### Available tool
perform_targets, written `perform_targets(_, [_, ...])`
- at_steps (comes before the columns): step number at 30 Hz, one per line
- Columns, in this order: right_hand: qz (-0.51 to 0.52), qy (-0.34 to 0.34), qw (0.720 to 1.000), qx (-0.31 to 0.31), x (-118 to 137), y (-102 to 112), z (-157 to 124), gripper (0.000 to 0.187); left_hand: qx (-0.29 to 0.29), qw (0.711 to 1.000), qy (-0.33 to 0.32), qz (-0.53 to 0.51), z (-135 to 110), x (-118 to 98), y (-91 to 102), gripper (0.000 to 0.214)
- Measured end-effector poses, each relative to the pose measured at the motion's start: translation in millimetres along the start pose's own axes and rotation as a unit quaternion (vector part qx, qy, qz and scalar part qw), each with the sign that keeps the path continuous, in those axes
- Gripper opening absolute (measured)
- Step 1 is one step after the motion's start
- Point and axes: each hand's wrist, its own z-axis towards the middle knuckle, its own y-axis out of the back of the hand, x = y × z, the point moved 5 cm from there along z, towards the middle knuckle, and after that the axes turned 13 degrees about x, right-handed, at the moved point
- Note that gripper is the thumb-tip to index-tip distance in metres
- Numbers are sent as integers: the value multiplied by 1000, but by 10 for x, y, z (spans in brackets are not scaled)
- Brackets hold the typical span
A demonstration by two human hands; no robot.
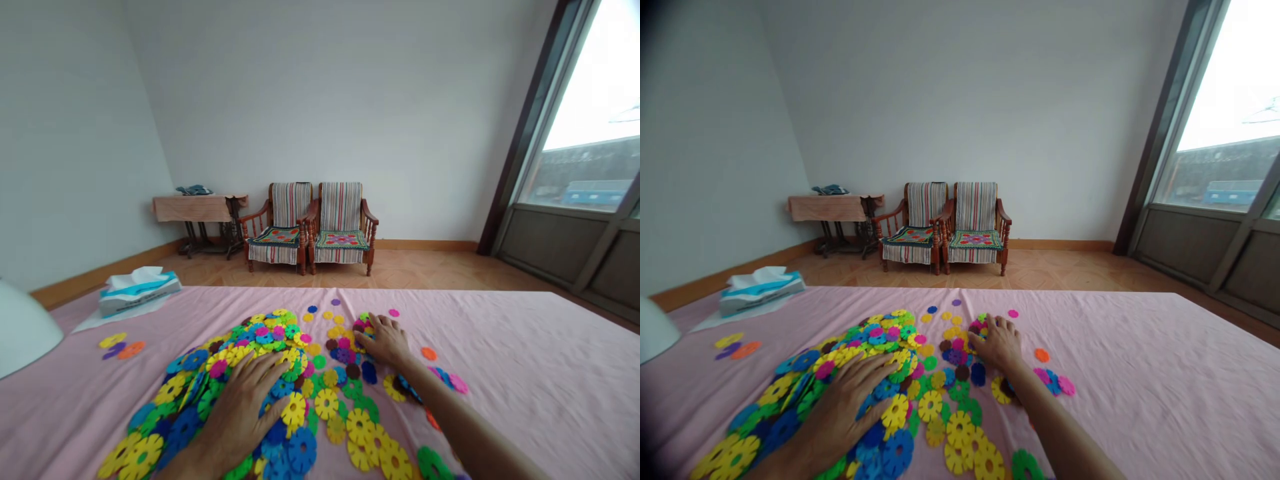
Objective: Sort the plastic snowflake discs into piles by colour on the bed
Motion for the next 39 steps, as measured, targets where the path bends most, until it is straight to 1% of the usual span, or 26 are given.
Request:
perform_targets(4, [15,24,999,16,341,-174,-141,65,-10,1000,-4,5,-14,3,-25,47])
perform_targets(7, [31,70,996,34,674,-286,-355,65,-19,1000,-6,9,-19,-3,-27,51])
perform_targets(8, [36,92,994,43,787,-309,-434,65,-22,1000,-7,9,-21,-7,-23,54])
perform_targets(10, [52,160,984,65,1001,-319,-570,65,-24,1000,-8,8,-23,-14,-11,57])
perform_targets(12, [71,221,970,73,1127,-271,-618,60,-22,1000,-11,7,-25,-26,1,59])
perform_targets(13, [78,232,967,68,1134,-232,-589,55,-20,1000,-12,7,-26,-31,6,59])
perform_targets(14, [82,225,969,59,1095,-187,-522,50,-20,1000,-13,7,-27,-37,13,59])
perform_targets(15, [81,198,976,44,1014,-143,-421,48,-21,1000,-15,7,-30,-42,20,58])
perform_targets(16, [76,160,984,31,902,-105,-301,49,-24,1000,-16,7,-34,-47,28,58])
perform_targets(17, [72,119,990,20,773,-74,-174,55,-28,999,-18,8,-38,-50,34,57])
perform_targets(18, [68,79,994,12,640,-52,-53,63,-31,999,-20,9,-43,-53,39,57])
perform_targets(20, [59,18,998,9,412,-39,143,71,-33,999,-24,14,-52,-56,40,58])
perform_targets(21, [55,0,998,12,335,-45,206,71,-32,999,-26,15,-56,-58,38,58])
perform_targets(23, [46,-7,999,21,278,-78,256,68,-34,999,-29,16,-62,-64,40,58])
perform_targets(26, [40,26,998,32,411,-166,154,63,-42,998,-33,13,-64,-83,53,57])
perform_targets(28, [43,62,996,42,586,-241,6,55,-44,998,-31,13,-62,-95,60,58])
perform_targets(31, [61,127,988,60,870,-332,-221,37,-44,999,-30,11,-60,-104,60,61])
perform_targets(33, [77,173,979,73,1023,-350,-292,32,-44,999,-28,7,-64,-98,53,63])
perform_targets(35, [89,198,973,74,1106,-325,-236,32,-40,999,-23,7,-71,-86,40,65])
perform_targets(36, [91,197,974,69,1116,-300,-155,33,-38,999,-20,9,-76,-79,34,65])
perform_targets(39, [85,162,982,43,1065,-216,232,41,-31,999,-19,17,-93,-71,22,65])
